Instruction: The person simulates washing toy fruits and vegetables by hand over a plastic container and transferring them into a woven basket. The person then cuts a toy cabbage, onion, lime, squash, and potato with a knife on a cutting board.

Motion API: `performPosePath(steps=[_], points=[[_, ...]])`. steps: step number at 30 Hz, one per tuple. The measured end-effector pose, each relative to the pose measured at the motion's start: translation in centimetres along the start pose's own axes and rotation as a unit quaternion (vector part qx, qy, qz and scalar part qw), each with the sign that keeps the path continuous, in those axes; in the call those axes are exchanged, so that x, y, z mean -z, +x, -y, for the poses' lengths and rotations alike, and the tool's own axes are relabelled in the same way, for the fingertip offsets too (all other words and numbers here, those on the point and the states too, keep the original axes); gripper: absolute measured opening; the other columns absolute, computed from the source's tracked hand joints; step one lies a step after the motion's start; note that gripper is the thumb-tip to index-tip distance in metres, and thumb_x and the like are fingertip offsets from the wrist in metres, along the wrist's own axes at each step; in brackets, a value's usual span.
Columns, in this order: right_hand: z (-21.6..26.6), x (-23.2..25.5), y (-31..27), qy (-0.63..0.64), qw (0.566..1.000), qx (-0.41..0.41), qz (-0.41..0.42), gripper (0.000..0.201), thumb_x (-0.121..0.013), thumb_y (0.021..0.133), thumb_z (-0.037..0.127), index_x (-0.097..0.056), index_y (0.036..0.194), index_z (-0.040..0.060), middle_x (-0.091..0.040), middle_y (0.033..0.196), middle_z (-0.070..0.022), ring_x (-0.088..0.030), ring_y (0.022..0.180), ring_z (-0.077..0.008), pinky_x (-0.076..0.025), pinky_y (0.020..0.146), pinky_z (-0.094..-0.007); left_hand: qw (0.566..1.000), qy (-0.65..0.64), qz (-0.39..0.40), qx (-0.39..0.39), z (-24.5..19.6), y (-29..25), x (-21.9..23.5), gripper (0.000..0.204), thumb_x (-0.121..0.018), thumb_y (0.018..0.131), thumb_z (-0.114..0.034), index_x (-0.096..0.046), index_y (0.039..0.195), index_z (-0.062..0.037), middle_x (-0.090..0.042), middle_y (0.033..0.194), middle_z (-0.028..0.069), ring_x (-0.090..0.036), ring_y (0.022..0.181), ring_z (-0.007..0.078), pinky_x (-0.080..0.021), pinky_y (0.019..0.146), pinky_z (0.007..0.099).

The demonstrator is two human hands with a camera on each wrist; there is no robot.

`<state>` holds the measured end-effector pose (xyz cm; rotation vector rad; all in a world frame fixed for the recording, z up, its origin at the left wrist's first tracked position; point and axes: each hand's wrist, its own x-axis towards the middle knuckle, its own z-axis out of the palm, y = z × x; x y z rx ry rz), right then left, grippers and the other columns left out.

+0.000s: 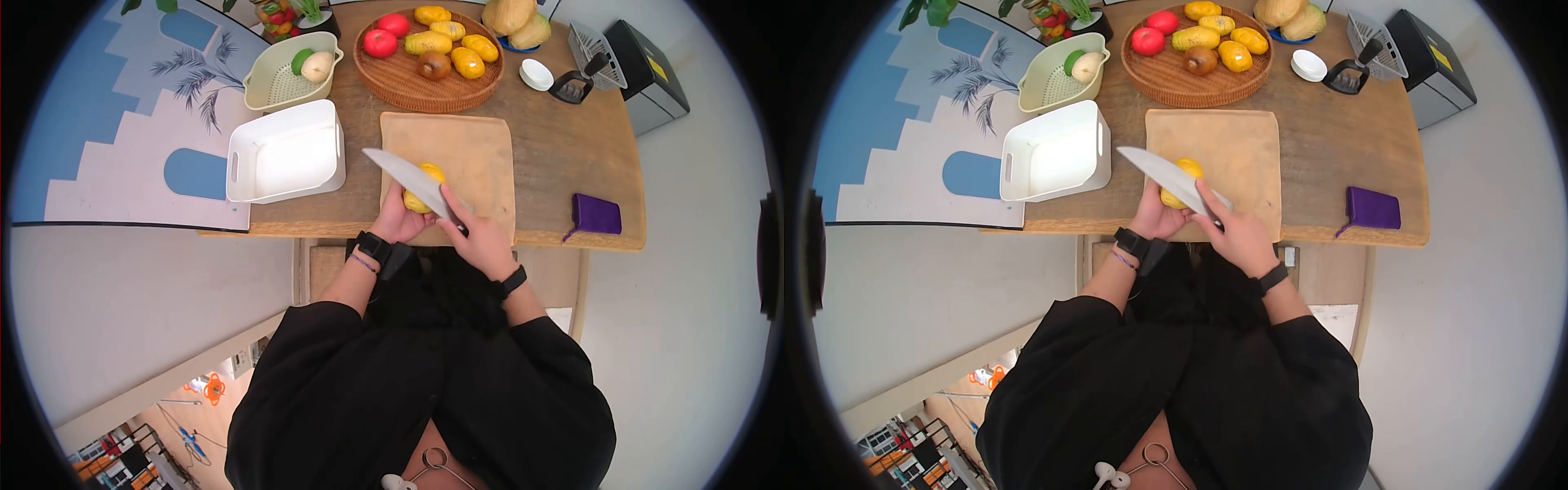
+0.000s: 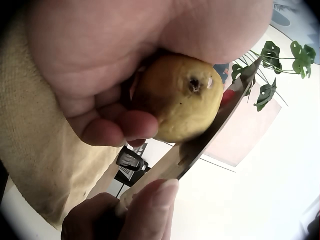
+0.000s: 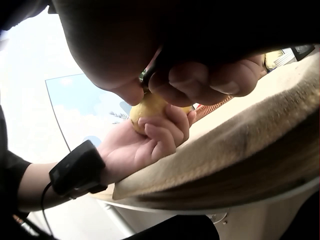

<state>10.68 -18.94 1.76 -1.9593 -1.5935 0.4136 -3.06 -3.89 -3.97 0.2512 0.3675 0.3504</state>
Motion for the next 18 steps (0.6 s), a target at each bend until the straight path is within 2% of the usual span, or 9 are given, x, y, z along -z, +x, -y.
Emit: performPosePath(steps=[1,2,5,9,12,14,15,17,18], points=[[-0.4,0.0,0.4,0.023,1.000,-0.012,-0.013,0.061,-0.065,0.097,0.043,-0.044,0.153,0.0363,-0.069,0.076,-0.0168,-0.067,0.065,-0.0388,-0.054,0.059,-0.0456,0.997,-0.013,0.079,0.020,-0.2,0.1,0.4,0.057,-0.035,0.104,-0.057,-0.061,0.126,-0.0107,-0.069,0.108,0.0097,-0.063,0.081,0.0237,-0.052,0.077,0.0394],[-0.9,0.1,0.9,0.046,0.998,-0.022,-0.027,0.059,-0.064,0.097,0.044,-0.045,0.153,0.0358,-0.071,0.080,-0.0170,-0.069,0.068,-0.0392,-0.055,0.062,-0.0457,0.998,0.017,0.055,0.002,0.0,0.4,0.5,0.058,-0.030,0.104,-0.056,-0.061,0.123,-0.0103,-0.068,0.102,0.0109,-0.056,0.071,0.0222,-0.045,0.068,0.0360],[-2.6,0.4,2.2,0.045,0.996,-0.082,-0.009,0.056,-0.064,0.097,0.044,-0.049,0.151,0.0346,-0.073,0.084,-0.0165,-0.070,0.074,-0.0391,-0.057,0.067,-0.0447,0.999,0.044,0.004,0.004,-0.1,0.0,-0.5,0.056,-0.032,0.103,-0.055,-0.061,0.120,-0.0101,-0.067,0.099,0.0130,-0.054,0.068,0.0230,-0.043,0.066,0.0364],[-0.5,3.2,2.5,-0.025,0.989,-0.148,0.015,0.054,-0.063,0.097,0.045,-0.051,0.149,0.0332,-0.073,0.085,-0.0158,-0.071,0.076,-0.0381,-0.057,0.071,-0.0437,0.998,0.064,0.019,0.014,-0.3,-0.1,-0.3,0.055,-0.034,0.102,-0.055,-0.061,0.119,-0.0103,-0.067,0.097,0.0146,-0.053,0.067,0.0233,-0.044,0.068,0.0365],[-0.9,2.1,1.1,0.006,0.991,-0.130,-0.022,0.055,-0.065,0.097,0.042,-0.051,0.149,0.0328,-0.073,0.085,-0.0152,-0.071,0.075,-0.0376,-0.057,0.070,-0.0421,0.999,0.053,0.008,0.006,-0.1,-0.2,0.1,0.055,-0.034,0.102,-0.055,-0.062,0.120,-0.0104,-0.067,0.100,0.0126,-0.052,0.069,0.0225,-0.043,0.069,0.0370],[-0.7,1.2,0.3,0.134,0.986,0.011,-0.100,0.057,-0.068,0.095,0.039,-0.050,0.150,0.0329,-0.072,0.082,-0.0149,-0.070,0.072,-0.0370,-0.057,0.067,-0.0411,0.998,0.001,0.062,0.008,-0.3,0.1,0.5,0.053,-0.036,0.103,-0.053,-0.062,0.121,-0.0107,-0.068,0.108,0.0106,-0.060,0.082,0.0250,-0.048,0.078,0.0400],[-0.4,1.2,-0.1,0.134,0.986,0.010,-0.101,0.057,-0.068,0.095,0.039,-0.050,0.150,0.0329,-0.072,0.082,-0.0149,-0.070,0.072,-0.0370,-0.057,0.067,-0.0411,0.998,0.001,0.062,0.009,-0.2,0.0,-0.1,0.053,-0.036,0.103,-0.053,-0.062,0.121,-0.0107,-0.068,0.108,0.0106,-0.060,0.082,0.0250,-0.048,0.078,0.0400],[0.4,1.4,-1.1,0.073,0.997,0.001,-0.009,0.061,-0.070,0.094,0.036,-0.048,0.151,0.0350,-0.070,0.076,-0.0149,-0.068,0.066,-0.0370,-0.056,0.062,-0.0413,0.993,-0.002,-0.106,-0.045,0.5,-0.3,-1.3,0.051,-0.039,0.103,-0.052,-0.061,0.125,-0.0113,-0.068,0.117,0.0085,-0.064,0.101,0.0278,-0.050,0.092,0.0439],[0.6,1.4,-1.4,0.043,0.999,0.006,0.005,0.062,-0.069,0.094,0.038,-0.046,0.152,0.0371,-0.067,0.070,-0.0151,-0.067,0.063,-0.0372,-0.055,0.059,-0.0428,0.993,-0.001,-0.106,-0.043,0.5,0.0,-0.6,0.051,-0.039,0.103,-0.052,-0.061,0.125,-0.0113,-0.068,0.117,0.0085,-0.064,0.101,0.0278,-0.050,0.092,0.0439]])
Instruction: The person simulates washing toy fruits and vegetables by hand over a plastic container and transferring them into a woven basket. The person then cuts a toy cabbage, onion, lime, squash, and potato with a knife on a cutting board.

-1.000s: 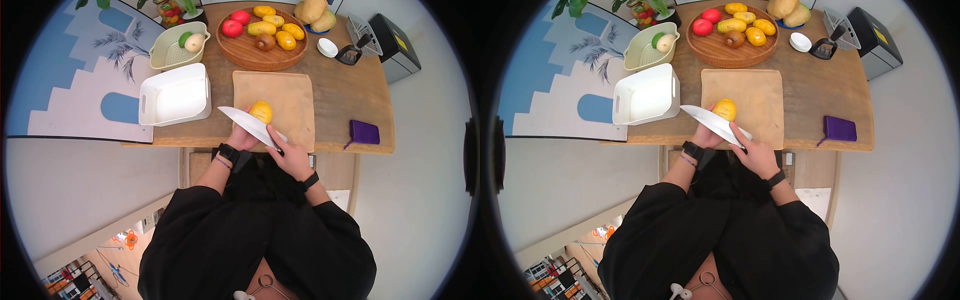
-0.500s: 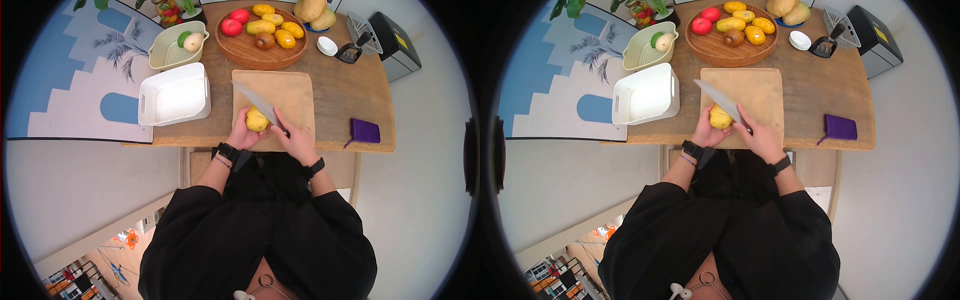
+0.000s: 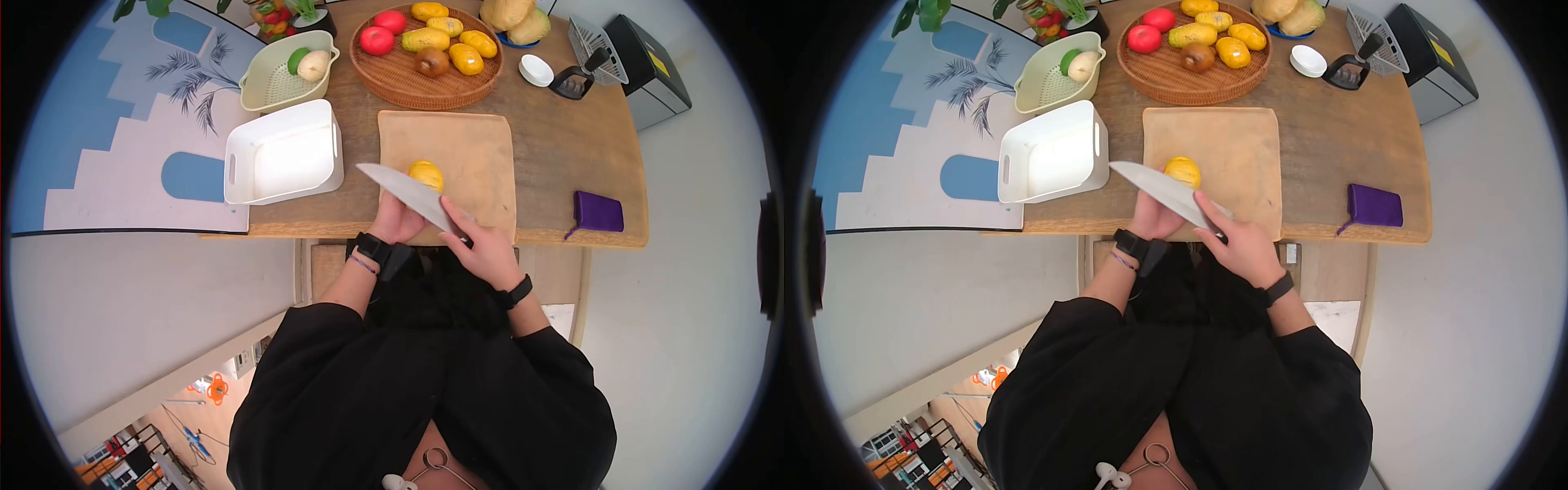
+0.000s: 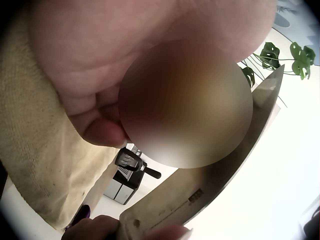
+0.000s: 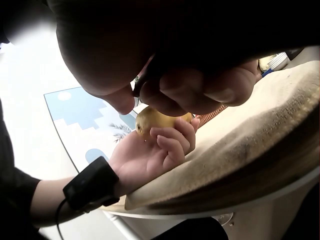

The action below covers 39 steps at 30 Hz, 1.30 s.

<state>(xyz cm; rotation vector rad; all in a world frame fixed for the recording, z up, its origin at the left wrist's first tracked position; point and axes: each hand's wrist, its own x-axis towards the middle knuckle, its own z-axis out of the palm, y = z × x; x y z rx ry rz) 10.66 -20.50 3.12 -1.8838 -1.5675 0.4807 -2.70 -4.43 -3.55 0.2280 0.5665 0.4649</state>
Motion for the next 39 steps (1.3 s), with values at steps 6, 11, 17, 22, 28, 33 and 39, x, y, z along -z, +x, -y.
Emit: performPosePath(steps=[6,11,17,22,28,33,39], points=[[-0.3,-0.6,0.5,-0.051,0.999,-0.007,0.014,0.061,-0.067,0.095,0.043,-0.046,0.152,0.0370,-0.068,0.073,-0.0160,-0.067,0.064,-0.0378,-0.055,0.059,-0.0435,0.992,-0.041,0.113,0.029,-0.2,0.8,1.4,0.052,-0.042,0.102,-0.051,-0.060,0.128,-0.0100,-0.068,0.120,0.0094,-0.064,0.111,0.0296,-0.048,0.101,0.0452],[-2.9,-0.4,2.6,0.023,0.998,-0.054,-0.033,0.058,-0.065,0.097,0.043,-0.048,0.151,0.0329,-0.072,0.084,-0.0159,-0.069,0.073,-0.0376,-0.056,0.067,-0.0409,0.982,0.003,0.186,0.040,-0.7,0.3,1.5,0.054,-0.040,0.100,-0.054,-0.062,0.125,-0.0111,-0.067,0.107,0.0095,-0.062,0.094,0.0266,-0.046,0.078,0.0387],[-1.7,1.0,2.2,0.070,0.994,-0.074,-0.032,0.057,-0.067,0.097,0.037,-0.050,0.150,0.0314,-0.074,0.090,-0.0134,-0.071,0.075,-0.0360,-0.057,0.072,-0.0388,0.977,-0.006,0.204,0.056,-0.4,1.2,2.9,0.057,-0.038,0.100,-0.056,-0.062,0.125,-0.0104,-0.067,0.106,0.0117,-0.063,0.088,0.0276,-0.047,0.075,0.0410],[-0.3,0.3,0.0,0.058,0.997,0.029,0.032,0.062,-0.069,0.095,0.038,-0.046,0.152,0.0371,-0.072,0.082,-0.0131,-0.070,0.068,-0.0356,-0.057,0.065,-0.0419,0.995,-0.033,0.086,0.035,-0.1,0.8,1.3,0.054,-0.045,0.099,-0.054,-0.062,0.122,-0.0081,-0.069,0.112,0.0117,-0.066,0.096,0.0287,-0.052,0.090,0.0418],[-0.4,-0.1,0.3,-0.038,0.998,0.009,0.048,0.064,-0.067,0.095,0.045,-0.042,0.153,0.0407,-0.065,0.069,-0.0172,-0.065,0.060,-0.0390,-0.054,0.057,-0.0457,0.987,-0.031,0.152,0.029,-0.3,0.8,1.7,0.052,-0.048,0.101,-0.054,-0.061,0.125,-0.0099,-0.068,0.117,0.0097,-0.066,0.105,0.0264,-0.052,0.097,0.0424],[-1.0,0.5,1.2,-0.047,0.998,0.024,0.037,0.063,-0.066,0.096,0.045,-0.042,0.154,0.0409,-0.064,0.066,-0.0175,-0.065,0.060,-0.0394,-0.053,0.056,-0.0459,0.994,0.011,0.108,0.028,-0.2,0.4,1.6,0.055,-0.043,0.102,-0.058,-0.057,0.134,-0.0150,-0.064,0.129,0.0062,-0.060,0.120,0.0271,-0.047,0.104,0.0493],[-1.1,0.7,1.0,-0.097,0.994,0.021,0.054,0.062,-0.065,0.096,0.044,-0.042,0.154,0.0378,-0.064,0.066,-0.0167,-0.065,0.059,-0.0379,-0.053,0.057,-0.0461,0.995,0.029,0.089,0.020,0.0,0.3,1.5,0.058,-0.040,0.102,-0.061,-0.057,0.134,-0.0147,-0.065,0.128,0.0067,-0.061,0.118,0.0265,-0.048,0.101,0.0466]])
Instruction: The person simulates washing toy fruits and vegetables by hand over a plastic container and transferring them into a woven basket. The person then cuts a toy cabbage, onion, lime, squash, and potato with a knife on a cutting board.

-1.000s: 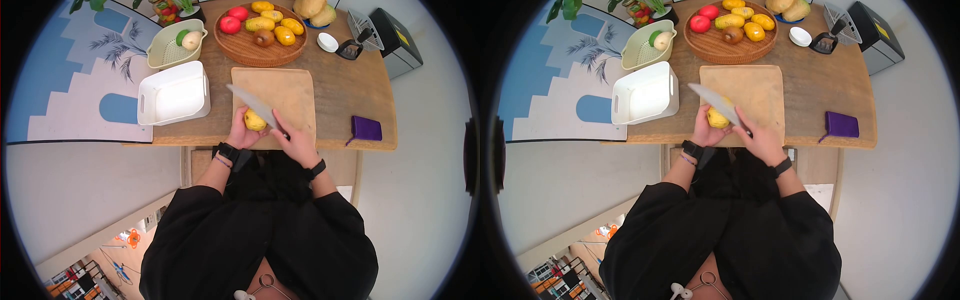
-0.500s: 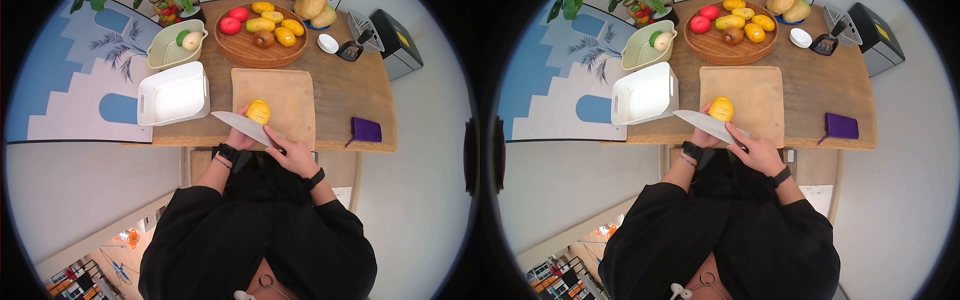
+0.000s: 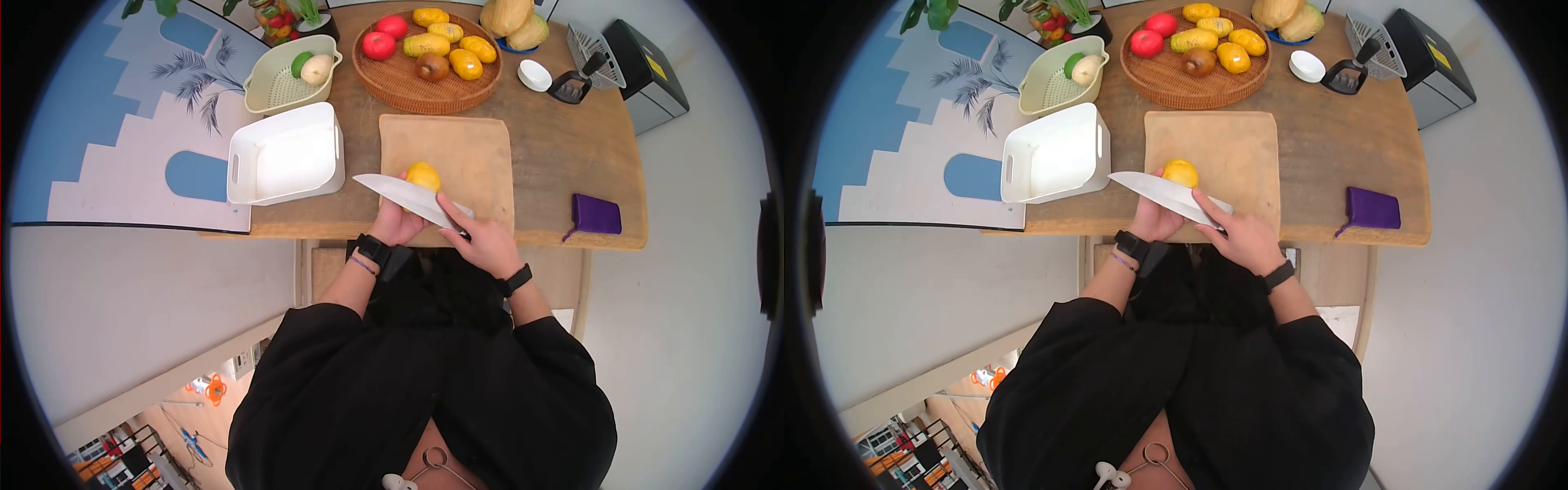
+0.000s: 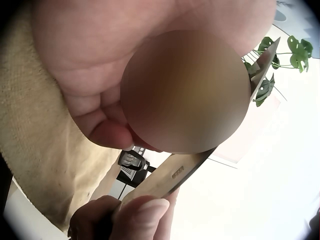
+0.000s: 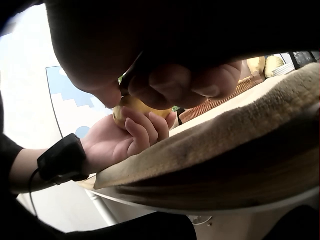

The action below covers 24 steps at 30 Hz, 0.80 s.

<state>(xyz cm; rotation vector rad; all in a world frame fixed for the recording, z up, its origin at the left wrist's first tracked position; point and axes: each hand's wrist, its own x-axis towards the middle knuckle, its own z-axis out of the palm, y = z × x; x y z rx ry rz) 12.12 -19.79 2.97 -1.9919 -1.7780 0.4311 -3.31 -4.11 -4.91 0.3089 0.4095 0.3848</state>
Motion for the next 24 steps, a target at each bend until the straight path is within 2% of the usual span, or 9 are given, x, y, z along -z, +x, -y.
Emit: performPosePath(steps=[4,6,7,11,14,16,20,22,24], points=[[-1.1,-1.0,0.4,0.023,0.999,-0.010,-0.040,0.062,-0.065,0.097,0.043,-0.042,0.154,0.0350,-0.068,0.072,-0.0162,-0.067,0.062,-0.0370,-0.054,0.059,-0.0455,1.000,-0.028,-0.006,0.004,0.1,-0.2,0.3,0.055,-0.039,0.102,-0.057,-0.058,0.131,-0.0137,-0.066,0.123,0.0069,-0.063,0.107,0.0259,-0.051,0.086,0.0410],[-1.5,-1.3,0.5,0.038,0.997,-0.023,-0.067,0.061,-0.065,0.097,0.042,-0.043,0.154,0.0342,-0.069,0.075,-0.0159,-0.068,0.064,-0.0366,-0.055,0.061,-0.0447,0.998,-0.017,0.065,-0.019,-0.3,0.2,-0.2,0.047,-0.040,0.103,-0.052,-0.060,0.121,-0.0131,-0.067,0.112,0.0074,-0.062,0.095,0.0237,-0.047,0.070,0.0361],[-1.7,-1.2,1.0,0.051,0.994,-0.030,-0.094,0.060,-0.065,0.097,0.041,-0.044,0.154,0.0335,-0.071,0.078,-0.0156,-0.069,0.067,-0.0362,-0.056,0.062,-0.0440,0.998,-0.015,0.053,-0.019,-0.4,0.0,-1.0,0.045,-0.039,0.102,-0.048,-0.061,0.121,-0.0121,-0.068,0.109,0.0082,-0.063,0.093,0.0253,-0.047,0.067,0.0367],[-1.6,-1.0,1.4,0.039,0.984,-0.140,-0.102,0.059,-0.066,0.097,0.039,-0.047,0.152,0.0328,-0.073,0.082,-0.0144,-0.070,0.070,-0.0359,-0.056,0.065,-0.0430,0.999,0.026,0.040,-0.015,-0.4,-0.5,-1.4,0.046,-0.039,0.103,-0.047,-0.059,0.124,-0.0118,-0.068,0.112,0.0087,-0.064,0.098,0.0265,-0.048,0.068,0.0375],[-0.7,-0.2,1.3,0.119,0.975,-0.120,-0.142,0.059,-0.067,0.096,0.036,-0.048,0.151,0.0326,-0.073,0.083,-0.0144,-0.070,0.071,-0.0359,-0.057,0.067,-0.0432,0.999,0.032,-0.003,-0.027,-0.4,-0.5,-1.6,0.050,-0.040,0.103,-0.050,-0.059,0.129,-0.0116,-0.068,0.117,0.0086,-0.063,0.099,0.0269,-0.049,0.072,0.0383],[0.2,-0.1,0.3,0.154,0.979,-0.041,-0.128,0.061,-0.069,0.095,0.035,-0.047,0.152,0.0340,-0.072,0.080,-0.0139,-0.069,0.067,-0.0358,-0.057,0.065,-0.0428,1.000,-0.020,-0.006,-0.022,0.1,-0.3,-1.1,0.052,-0.045,0.103,-0.054,-0.058,0.130,-0.0113,-0.067,0.119,0.0083,-0.064,0.107,0.0268,-0.053,0.081,0.0429],[1.0,-0.5,-1.0,0.087,0.993,0.014,-0.084,0.062,-0.069,0.094,0.038,-0.047,0.152,0.0360,-0.068,0.070,-0.0137,-0.067,0.059,-0.0348,-0.055,0.058,-0.0424,0.998,0.001,-0.060,-0.033,0.5,0.3,-0.8,0.056,-0.050,0.101,-0.059,-0.060,0.128,-0.0107,-0.069,0.115,0.0087,-0.066,0.108,0.0252,-0.055,0.089,0.0449],[1.0,-1.2,-1.3,0.014,0.998,0.030,-0.061,0.063,-0.070,0.094,0.040,-0.047,0.152,0.0377,-0.062,0.062,-0.0132,-0.063,0.053,-0.0336,-0.052,0.051,-0.0422,0.998,-0.040,0.041,0.018,-0.1,0.4,0.3,0.061,-0.051,0.099,-0.064,-0.062,0.124,-0.0099,-0.070,0.111,0.0094,-0.068,0.104,0.0245,-0.056,0.093,0.0435],[1.0,-1.6,-1.0,-0.007,0.999,0.024,-0.047,0.064,-0.072,0.093,0.037,-0.048,0.152,0.0364,-0.062,0.063,-0.0133,-0.064,0.055,-0.0338,-0.053,0.053,-0.0416,0.997,-0.034,0.056,0.028,-0.1,0.7,0.8,0.062,-0.052,0.098,-0.066,-0.064,0.120,-0.0095,-0.071,0.108,0.0101,-0.069,0.099,0.0248,-0.056,0.090,0.0407]])
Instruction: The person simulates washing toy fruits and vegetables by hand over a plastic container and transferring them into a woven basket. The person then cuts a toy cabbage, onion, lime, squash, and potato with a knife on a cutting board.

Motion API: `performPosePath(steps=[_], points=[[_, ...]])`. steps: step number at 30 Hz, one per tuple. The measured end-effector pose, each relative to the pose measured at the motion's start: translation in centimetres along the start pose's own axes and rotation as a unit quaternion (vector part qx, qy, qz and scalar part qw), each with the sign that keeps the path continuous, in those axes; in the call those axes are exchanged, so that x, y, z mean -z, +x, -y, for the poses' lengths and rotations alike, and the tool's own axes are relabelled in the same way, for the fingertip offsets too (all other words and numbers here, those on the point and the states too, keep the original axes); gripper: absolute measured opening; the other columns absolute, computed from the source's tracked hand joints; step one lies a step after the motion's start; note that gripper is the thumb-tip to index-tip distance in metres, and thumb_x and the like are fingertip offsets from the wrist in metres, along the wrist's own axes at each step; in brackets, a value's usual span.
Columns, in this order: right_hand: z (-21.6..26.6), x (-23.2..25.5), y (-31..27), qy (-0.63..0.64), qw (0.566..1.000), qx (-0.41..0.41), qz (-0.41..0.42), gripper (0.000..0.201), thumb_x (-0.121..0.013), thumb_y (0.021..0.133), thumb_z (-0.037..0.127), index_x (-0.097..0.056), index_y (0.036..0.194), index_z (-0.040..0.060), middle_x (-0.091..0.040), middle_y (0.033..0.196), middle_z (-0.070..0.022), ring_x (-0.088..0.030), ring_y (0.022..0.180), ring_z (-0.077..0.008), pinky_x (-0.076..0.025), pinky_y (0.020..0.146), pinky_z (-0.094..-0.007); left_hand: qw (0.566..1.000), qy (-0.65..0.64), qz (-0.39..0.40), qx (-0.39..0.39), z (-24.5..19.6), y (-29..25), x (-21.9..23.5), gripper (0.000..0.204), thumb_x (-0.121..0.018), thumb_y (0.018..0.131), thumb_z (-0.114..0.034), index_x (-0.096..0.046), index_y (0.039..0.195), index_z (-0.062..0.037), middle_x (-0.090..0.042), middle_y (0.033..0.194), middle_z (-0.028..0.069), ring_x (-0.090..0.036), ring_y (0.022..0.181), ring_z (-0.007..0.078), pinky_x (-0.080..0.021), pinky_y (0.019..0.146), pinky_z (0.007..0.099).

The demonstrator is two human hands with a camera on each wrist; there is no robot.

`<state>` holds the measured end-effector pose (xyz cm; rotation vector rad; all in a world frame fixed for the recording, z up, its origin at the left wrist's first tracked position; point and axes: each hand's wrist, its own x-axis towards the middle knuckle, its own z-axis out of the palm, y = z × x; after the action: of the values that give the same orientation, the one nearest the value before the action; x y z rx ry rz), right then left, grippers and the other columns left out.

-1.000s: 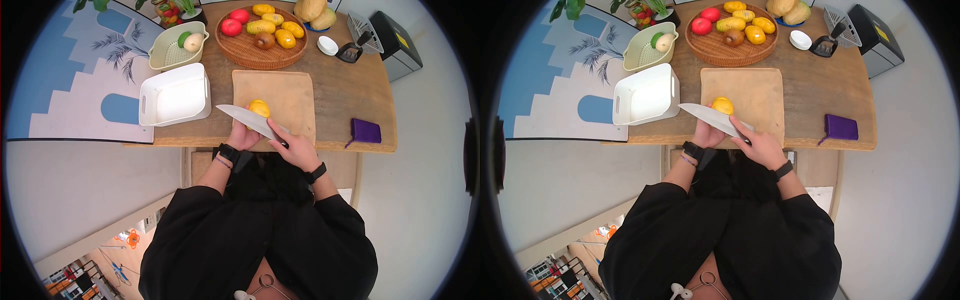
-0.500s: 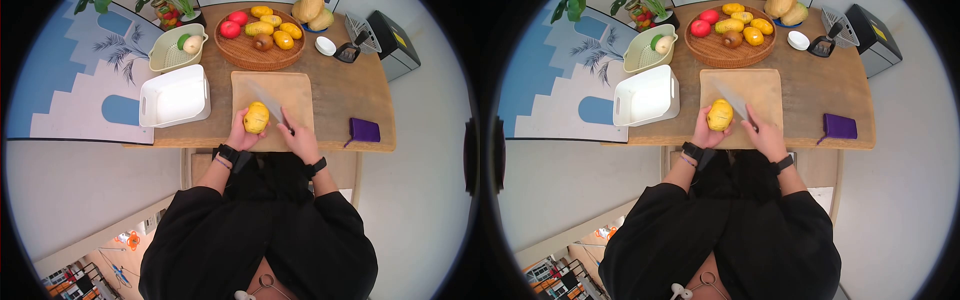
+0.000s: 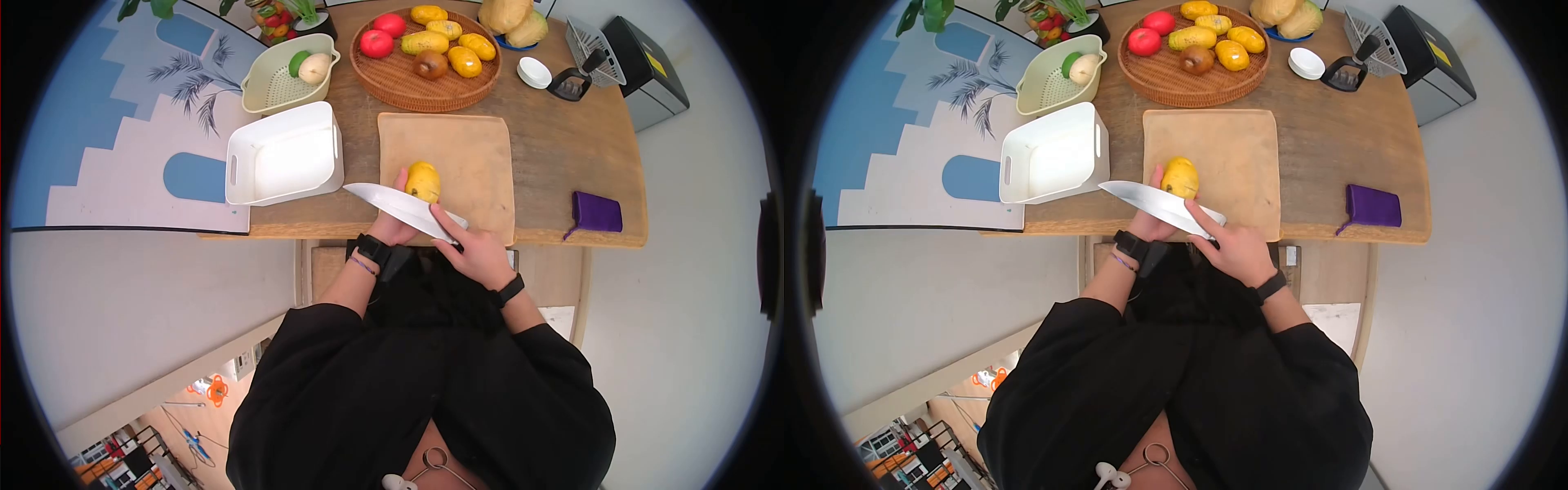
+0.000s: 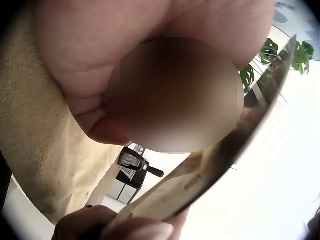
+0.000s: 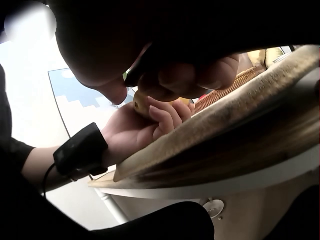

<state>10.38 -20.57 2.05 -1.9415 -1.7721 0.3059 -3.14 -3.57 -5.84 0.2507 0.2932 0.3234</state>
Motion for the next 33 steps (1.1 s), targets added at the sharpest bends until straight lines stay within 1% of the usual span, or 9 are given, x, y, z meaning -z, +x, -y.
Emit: performPosePath(steps=[3,5,8,14,19,21,22,24,33], points=[[-0.1,-0.6,0.2,-0.002,1.000,-0.024,0.015,0.065,-0.073,0.091,0.035,-0.048,0.152,0.0345,-0.064,0.066,-0.0139,-0.065,0.058,-0.0344,-0.054,0.056,-0.0409,1.000,0.009,-0.008,-0.002,0.3,-0.4,-0.5,0.061,-0.048,0.100,-0.066,-0.063,0.122,-0.0106,-0.071,0.109,0.0094,-0.069,0.100,0.0258,-0.056,0.090,0.0420],[-0.4,-0.7,0.7,0.009,0.999,-0.040,0.011,0.065,-0.073,0.092,0.035,-0.048,0.152,0.0340,-0.065,0.069,-0.0143,-0.066,0.059,-0.0348,-0.054,0.057,-0.0409,0.992,0.035,-0.116,-0.022,0.4,-0.9,-3.3,0.061,-0.040,0.103,-0.065,-0.061,0.124,-0.0116,-0.070,0.110,0.0089,-0.068,0.094,0.0251,-0.056,0.082,0.0392],[-1.1,-0.9,1.8,0.068,0.995,-0.060,-0.036,0.061,-0.067,0.096,0.040,-0.046,0.153,0.0334,-0.068,0.073,-0.0159,-0.067,0.064,-0.0371,-0.054,0.059,-0.0447,1.000,0.012,0.026,-0.014,-0.1,-0.2,-0.6,0.061,-0.034,0.105,-0.063,-0.060,0.125,-0.0122,-0.069,0.108,0.0087,-0.064,0.086,0.0247,-0.052,0.072,0.0355],[-1.5,1.6,3.7,0.066,0.967,-0.246,-0.025,0.060,-0.064,0.098,0.039,-0.046,0.153,0.0272,-0.073,0.088,-0.0150,-0.070,0.074,-0.0387,-0.056,0.068,-0.0454,0.998,0.045,-0.046,-0.011,-0.2,-0.3,-1.6,0.060,-0.034,0.105,-0.063,-0.060,0.124,-0.0123,-0.068,0.102,0.0100,-0.060,0.078,0.0226,-0.047,0.066,0.0353],[-0.7,1.7,1.2,0.131,0.987,-0.085,-0.034,0.063,-0.068,0.095,0.033,-0.045,0.154,0.0290,-0.072,0.086,-0.0161,-0.070,0.072,-0.0355,-0.057,0.069,-0.0406,1.000,0.004,-0.012,-0.021,-0.2,-0.1,-1.9,0.061,-0.036,0.105,-0.061,-0.060,0.125,-0.0095,-0.068,0.107,0.0110,-0.065,0.087,0.0242,-0.052,0.073,0.0383],[-0.1,1.0,0.3,0.109,0.993,-0.042,0.007,0.066,-0.072,0.093,0.032,-0.045,0.154,0.0310,-0.070,0.080,-0.0169,-0.069,0.067,-0.0341,-0.056,0.066,-0.0381,0.991,-0.020,-0.121,-0.047,0.5,-0.1,-2.4,0.062,-0.039,0.104,-0.062,-0.061,0.124,-0.0080,-0.070,0.109,0.0138,-0.069,0.094,0.0269,-0.057,0.083,0.0426],[0.2,0.7,-0.2,0.111,0.993,-0.046,0.008,0.066,-0.072,0.093,0.032,-0.045,0.154,0.0310,-0.070,0.080,-0.0169,-0.069,0.067,-0.0341,-0.056,0.066,-0.0381,0.991,-0.021,-0.124,-0.043,0.6,-0.4,-1.7,0.062,-0.039,0.104,-0.062,-0.061,0.124,-0.0080,-0.070,0.109,0.0138,-0.069,0.094,0.0269,-0.057,0.083,0.0426],[0.6,0.7,-0.4,0.020,0.998,-0.032,0.057,0.065,-0.072,0.093,0.035,-0.046,0.153,0.0328,-0.066,0.070,-0.0155,-0.066,0.060,-0.0353,-0.054,0.060,-0.0411,0.999,-0.012,0.032,0.007,-0.2,-0.3,-0.7,0.062,-0.042,0.102,-0.064,-0.062,0.122,-0.0078,-0.071,0.108,0.0151,-0.071,0.098,0.0293,-0.058,0.089,0.0449],[0.3,0.8,1.8,-0.011,0.999,0.000,0.031,0.064,-0.066,0.095,0.042,-0.042,0.154,0.0396,-0.060,0.060,-0.0140,-0.063,0.053,-0.0350,-0.052,0.052,-0.0436,0.998,-0.057,-0.032,-0.004,-0.3,-0.1,-0.4,0.060,-0.048,0.100,-0.064,-0.063,0.120,-0.0091,-0.070,0.108,0.0110,-0.068,0.100,0.0263,-0.055,0.094,0.0437]])
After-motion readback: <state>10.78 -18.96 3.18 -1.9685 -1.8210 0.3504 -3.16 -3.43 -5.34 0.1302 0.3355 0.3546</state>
